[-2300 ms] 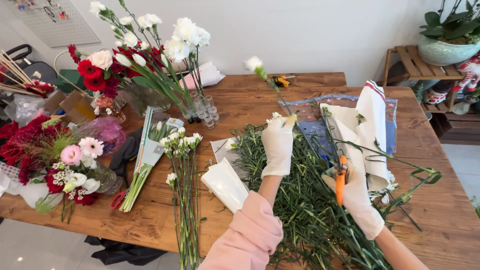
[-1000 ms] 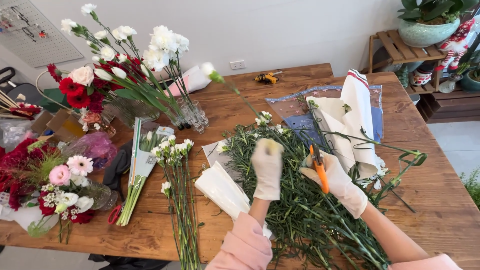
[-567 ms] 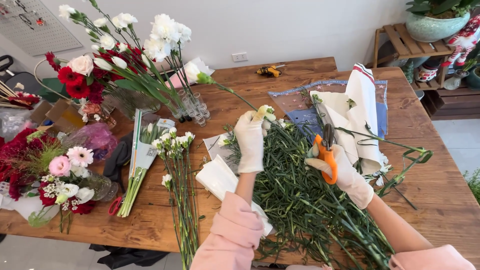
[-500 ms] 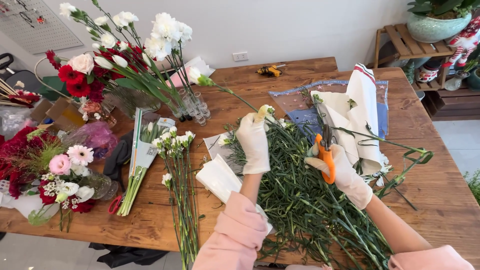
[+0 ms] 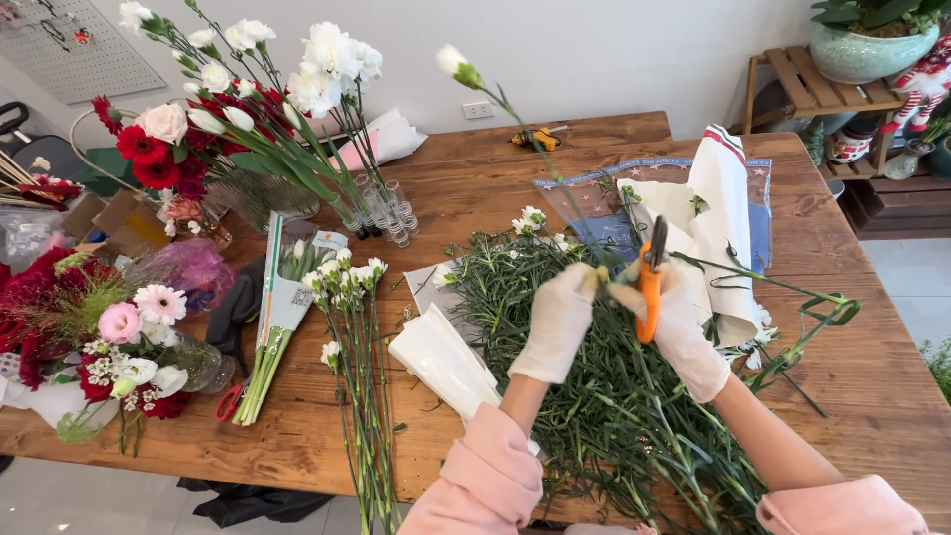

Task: Trimming the stems and removing excess leaves from white carnations using floral shears at a design station.

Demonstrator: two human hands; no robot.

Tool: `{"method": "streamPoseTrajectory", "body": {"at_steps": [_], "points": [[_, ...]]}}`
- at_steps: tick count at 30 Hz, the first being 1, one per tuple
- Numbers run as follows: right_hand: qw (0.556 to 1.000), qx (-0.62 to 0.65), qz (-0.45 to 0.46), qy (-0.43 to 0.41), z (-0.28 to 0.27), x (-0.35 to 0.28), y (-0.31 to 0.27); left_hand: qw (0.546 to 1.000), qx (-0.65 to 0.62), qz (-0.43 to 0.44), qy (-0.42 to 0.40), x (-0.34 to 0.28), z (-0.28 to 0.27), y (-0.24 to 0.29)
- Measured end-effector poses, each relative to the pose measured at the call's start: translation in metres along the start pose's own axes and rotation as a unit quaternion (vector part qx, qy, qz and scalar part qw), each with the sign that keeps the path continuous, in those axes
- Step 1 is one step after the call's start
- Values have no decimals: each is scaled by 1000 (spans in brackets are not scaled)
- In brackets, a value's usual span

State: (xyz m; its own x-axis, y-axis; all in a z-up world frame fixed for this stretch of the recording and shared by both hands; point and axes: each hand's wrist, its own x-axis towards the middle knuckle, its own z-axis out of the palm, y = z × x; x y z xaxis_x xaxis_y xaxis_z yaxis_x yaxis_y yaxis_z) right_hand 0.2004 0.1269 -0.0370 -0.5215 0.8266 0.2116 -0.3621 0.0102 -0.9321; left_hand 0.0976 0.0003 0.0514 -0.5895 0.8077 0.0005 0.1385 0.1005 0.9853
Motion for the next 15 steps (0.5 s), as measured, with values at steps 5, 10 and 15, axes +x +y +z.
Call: {"method": "streamPoseTrajectory", "body": {"at_steps": [5,10,15], "points": [[993,-90,28,74,13,-13,-55,996,89,-15,-4,-19,-2,24],[983,-171,15,71,2,6,-8,975,203,67,66,14,11,30],[988,-113,0,105,2,1,-19,870,318,328,185,15,28,-20]]}}
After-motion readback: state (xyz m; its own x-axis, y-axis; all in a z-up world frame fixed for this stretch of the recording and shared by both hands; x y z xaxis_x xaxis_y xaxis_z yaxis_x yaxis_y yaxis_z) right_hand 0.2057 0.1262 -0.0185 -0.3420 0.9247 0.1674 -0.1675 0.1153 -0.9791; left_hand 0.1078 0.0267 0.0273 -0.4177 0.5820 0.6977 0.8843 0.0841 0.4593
